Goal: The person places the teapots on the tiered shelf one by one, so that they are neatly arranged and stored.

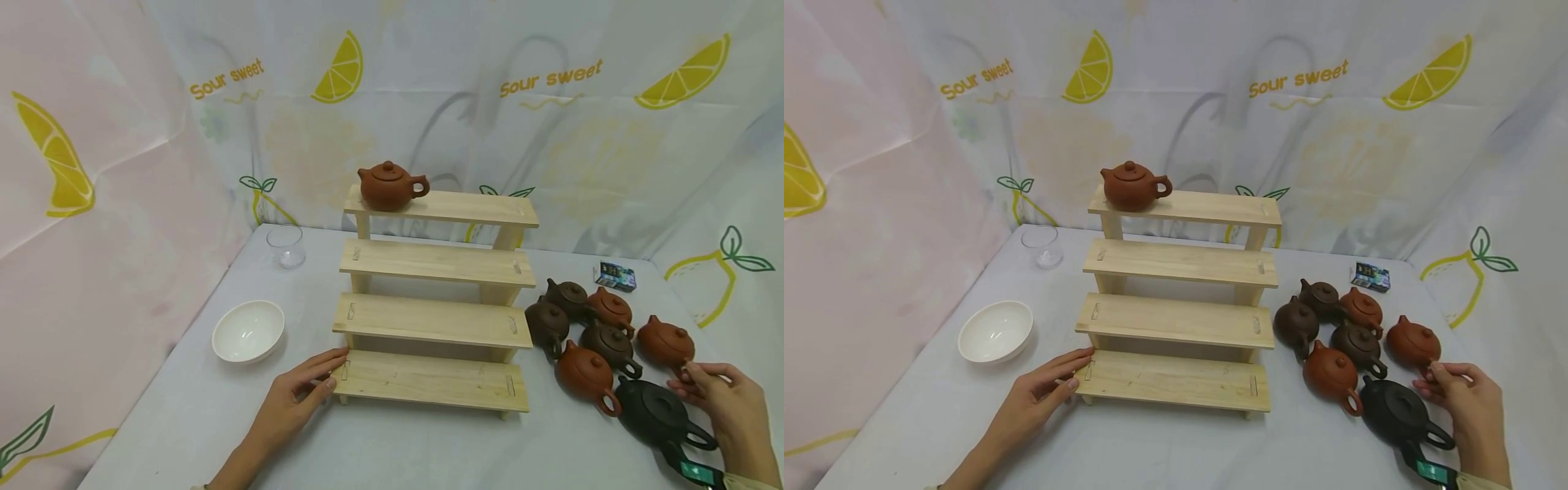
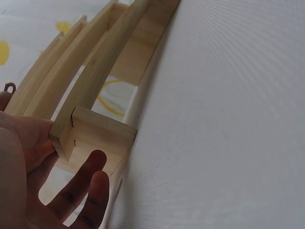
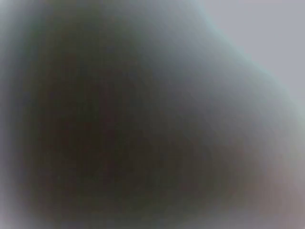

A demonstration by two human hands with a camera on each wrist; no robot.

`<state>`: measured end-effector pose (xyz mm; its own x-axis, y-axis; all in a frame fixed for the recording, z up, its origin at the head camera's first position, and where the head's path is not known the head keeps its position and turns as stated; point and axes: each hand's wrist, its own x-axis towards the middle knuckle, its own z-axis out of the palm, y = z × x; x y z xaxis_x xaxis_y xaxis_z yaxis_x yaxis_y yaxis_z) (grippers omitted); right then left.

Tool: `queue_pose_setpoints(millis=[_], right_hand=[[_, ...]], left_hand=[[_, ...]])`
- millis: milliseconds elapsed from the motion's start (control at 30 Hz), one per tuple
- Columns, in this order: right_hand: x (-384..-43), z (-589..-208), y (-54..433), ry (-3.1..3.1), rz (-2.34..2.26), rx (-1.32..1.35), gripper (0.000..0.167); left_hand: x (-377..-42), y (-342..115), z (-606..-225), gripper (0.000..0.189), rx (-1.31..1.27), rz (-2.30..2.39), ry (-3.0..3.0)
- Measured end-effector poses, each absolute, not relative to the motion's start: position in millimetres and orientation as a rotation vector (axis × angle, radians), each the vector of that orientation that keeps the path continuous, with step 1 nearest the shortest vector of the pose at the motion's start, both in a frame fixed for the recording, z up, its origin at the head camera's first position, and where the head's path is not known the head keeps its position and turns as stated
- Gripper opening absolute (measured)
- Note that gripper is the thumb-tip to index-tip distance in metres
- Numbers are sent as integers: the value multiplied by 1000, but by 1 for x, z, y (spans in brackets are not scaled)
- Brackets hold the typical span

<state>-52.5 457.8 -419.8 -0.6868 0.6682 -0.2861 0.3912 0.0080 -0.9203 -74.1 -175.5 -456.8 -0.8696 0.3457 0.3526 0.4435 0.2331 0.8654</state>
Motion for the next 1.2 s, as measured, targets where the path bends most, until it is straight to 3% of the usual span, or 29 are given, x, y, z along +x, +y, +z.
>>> queue_pose_setpoints(millis=[400,667,867,1200], right_hand=[[-44,-401,447,-1997,1774,-894,8],[-39,-380,434,-1944,1876,-617,19],[-41,-364,428,-2000,1851,-475,9],[-50,-337,424,-2040,1875,-188,21]], left_hand=[[-75,-177,-457,38,-751,-1708,-2426],[-74,-176,-457,38,-756,-1738,-2418],[-74,-176,-457,38,-754,-1739,-2414],[-74,-175,-458,37,-763,-1732,-2406]])
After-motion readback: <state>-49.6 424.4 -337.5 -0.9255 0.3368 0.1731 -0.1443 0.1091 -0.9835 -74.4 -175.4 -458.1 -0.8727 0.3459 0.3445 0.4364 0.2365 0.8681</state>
